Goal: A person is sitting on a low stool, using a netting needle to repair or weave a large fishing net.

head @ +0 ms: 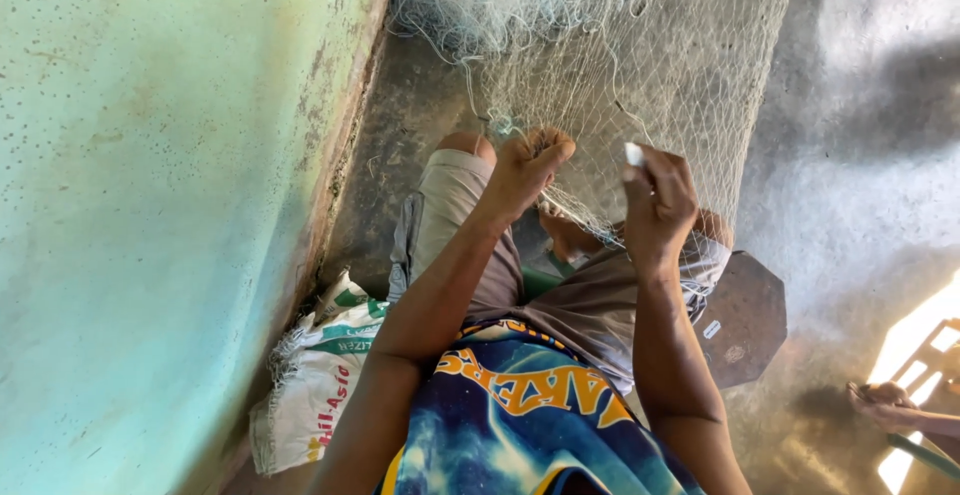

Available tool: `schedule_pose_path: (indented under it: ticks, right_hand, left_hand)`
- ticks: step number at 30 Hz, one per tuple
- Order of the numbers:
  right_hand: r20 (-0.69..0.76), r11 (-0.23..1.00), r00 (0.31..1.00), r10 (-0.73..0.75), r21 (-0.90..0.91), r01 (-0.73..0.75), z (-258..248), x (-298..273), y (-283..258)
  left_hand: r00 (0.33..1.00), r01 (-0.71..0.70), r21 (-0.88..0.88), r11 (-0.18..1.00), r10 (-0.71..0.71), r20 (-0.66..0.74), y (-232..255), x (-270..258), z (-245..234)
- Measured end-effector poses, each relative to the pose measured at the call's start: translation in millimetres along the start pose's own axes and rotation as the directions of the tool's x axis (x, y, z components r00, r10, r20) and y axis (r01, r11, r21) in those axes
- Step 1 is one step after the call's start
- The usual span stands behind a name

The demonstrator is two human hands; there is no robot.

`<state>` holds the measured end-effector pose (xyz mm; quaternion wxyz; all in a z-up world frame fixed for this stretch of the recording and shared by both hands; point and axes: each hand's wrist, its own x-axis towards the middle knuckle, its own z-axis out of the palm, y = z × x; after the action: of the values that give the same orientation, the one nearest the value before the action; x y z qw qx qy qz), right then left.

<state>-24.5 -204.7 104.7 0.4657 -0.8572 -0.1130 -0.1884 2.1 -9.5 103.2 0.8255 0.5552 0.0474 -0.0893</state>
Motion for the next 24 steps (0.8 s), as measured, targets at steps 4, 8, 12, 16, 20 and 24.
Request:
schedule_pose_path:
  ticks: [4,8,12,16,20,24]
  right_hand:
    - [0.124,0.992,0.992,-0.009,-0.122,0.025,-5,-10,23]
    - [0.191,0.984,0.982,-0.010,-0.175,0.044,-6,-3,26]
    - [0.224,0.970,0.970,-0.092,-0.200,0.138,-3,11,14]
    - [0.214,0.970,0.973,-0.087,-0.203,0.131,5,13,26]
    - [0.236,0.984,0.971,-0.047,-0.156,0.086,10,17,26]
    - [0.244,0.997,0.970,-0.010,-0.073,0.029,16,19,28]
  left_hand:
    - [0.999,-0.025,-0.035,0.999,0.026,0.043,2,1,0]
    - [1.000,0.020,-0.087,0.996,-0.020,0.005,0,3,1]
    - [0.999,0.027,-0.114,0.993,-0.025,0.022,-3,3,-2]
    - [1.000,0.010,-0.112,0.994,-0.008,0.020,-9,2,-3]
    - [0.999,0.021,-0.182,0.983,-0.013,0.045,-19,3,-3]
    - [0.995,0.065,-0.222,0.973,-0.046,0.088,-31,6,-7]
